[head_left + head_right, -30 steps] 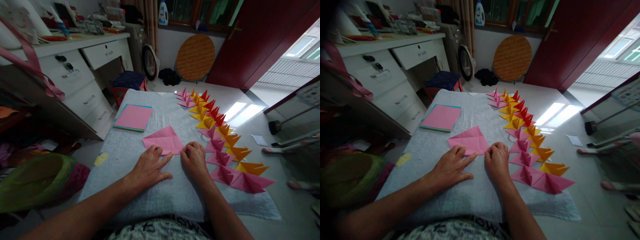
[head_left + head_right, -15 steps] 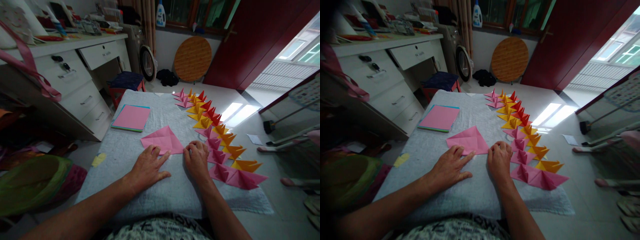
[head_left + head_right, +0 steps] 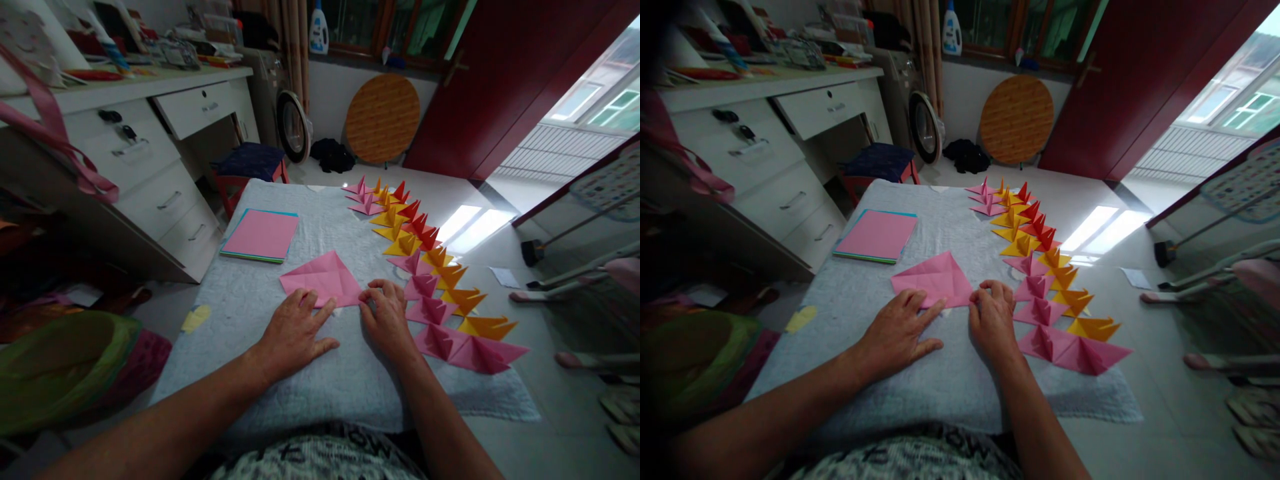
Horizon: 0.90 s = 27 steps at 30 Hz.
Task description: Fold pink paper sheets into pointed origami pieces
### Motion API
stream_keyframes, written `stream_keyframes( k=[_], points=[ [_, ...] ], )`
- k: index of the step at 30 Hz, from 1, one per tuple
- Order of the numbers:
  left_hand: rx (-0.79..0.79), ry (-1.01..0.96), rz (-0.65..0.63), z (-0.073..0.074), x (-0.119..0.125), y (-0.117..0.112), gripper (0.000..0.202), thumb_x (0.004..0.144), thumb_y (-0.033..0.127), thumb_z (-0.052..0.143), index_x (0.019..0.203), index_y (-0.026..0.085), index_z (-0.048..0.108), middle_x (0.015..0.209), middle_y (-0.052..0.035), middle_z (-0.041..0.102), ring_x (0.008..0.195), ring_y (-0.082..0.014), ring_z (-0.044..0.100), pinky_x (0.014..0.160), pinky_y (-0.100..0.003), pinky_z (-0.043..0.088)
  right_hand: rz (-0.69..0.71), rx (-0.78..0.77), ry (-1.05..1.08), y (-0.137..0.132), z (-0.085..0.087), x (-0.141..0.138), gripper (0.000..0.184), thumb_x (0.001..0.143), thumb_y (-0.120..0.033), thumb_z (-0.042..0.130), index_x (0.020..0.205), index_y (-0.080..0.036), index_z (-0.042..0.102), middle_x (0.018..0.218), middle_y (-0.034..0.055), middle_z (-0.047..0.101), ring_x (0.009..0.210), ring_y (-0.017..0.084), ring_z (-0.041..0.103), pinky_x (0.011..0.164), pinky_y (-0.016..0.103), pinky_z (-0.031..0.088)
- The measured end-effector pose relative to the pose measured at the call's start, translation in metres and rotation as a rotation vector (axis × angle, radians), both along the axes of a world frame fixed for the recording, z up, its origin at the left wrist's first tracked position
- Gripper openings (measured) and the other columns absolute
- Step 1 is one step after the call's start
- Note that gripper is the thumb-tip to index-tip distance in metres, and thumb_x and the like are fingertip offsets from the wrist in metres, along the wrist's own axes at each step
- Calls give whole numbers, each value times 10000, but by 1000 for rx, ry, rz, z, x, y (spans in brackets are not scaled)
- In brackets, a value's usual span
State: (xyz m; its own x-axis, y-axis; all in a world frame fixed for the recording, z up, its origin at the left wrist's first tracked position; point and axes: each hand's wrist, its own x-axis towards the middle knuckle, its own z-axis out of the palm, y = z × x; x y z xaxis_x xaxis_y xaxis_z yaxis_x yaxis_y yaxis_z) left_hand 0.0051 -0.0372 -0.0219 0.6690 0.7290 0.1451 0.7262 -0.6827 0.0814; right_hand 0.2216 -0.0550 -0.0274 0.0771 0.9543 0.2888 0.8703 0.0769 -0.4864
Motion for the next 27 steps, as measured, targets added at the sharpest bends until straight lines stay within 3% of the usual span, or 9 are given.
stream_keyframes(
  k=[10, 17, 23, 27],
  points=[
    [55, -6, -18, -7, -3, -2, 634, 868, 647, 581, 1398, 300, 547, 1387, -125, 503, 1272, -350, 451, 1083, -506, 370, 24, -96, -17, 6, 8, -1, 108, 855, -145, 575, 803, -201, 653, 1109, 99, 614, 1103, 293, 477, 934, 427, 383],
    [6, -8, -71, -5, 0, 0, 643, 901, 611, 564, 1395, 202, 538, 1401, -137, 529, 1324, -326, 436, 1151, -482, 308, 212, -110, -39, 9, 16, -2, 155, 893, -101, 509, 809, -185, 609, 913, 81, 627, 892, 232, 516, 862, 360, 419],
    [-34, 25, -103, -9, 0, 0, 622, 954, 549, 513, 1412, 127, 508, 1430, -157, 544, 1329, -305, 478, 1159, -447, 314, 234, -124, -15, 16, 6, 4, 149, 900, -110, 497, 813, -189, 588, 853, 64, 621, 846, 213, 526, 820, 333, 411],
    [-46, 22, -131, -12, 0, 1, 584, 991, 511, 458, 1464, 169, 453, 1513, -130, 484, 1395, -282, 435, 1163, -425, 317, 234, -127, -9, 18, 6, 4, 140, 898, -111, 507, 821, -183, 600, 836, 57, 629, 817, 206, 530, 798, 326, 400]
  ],
)
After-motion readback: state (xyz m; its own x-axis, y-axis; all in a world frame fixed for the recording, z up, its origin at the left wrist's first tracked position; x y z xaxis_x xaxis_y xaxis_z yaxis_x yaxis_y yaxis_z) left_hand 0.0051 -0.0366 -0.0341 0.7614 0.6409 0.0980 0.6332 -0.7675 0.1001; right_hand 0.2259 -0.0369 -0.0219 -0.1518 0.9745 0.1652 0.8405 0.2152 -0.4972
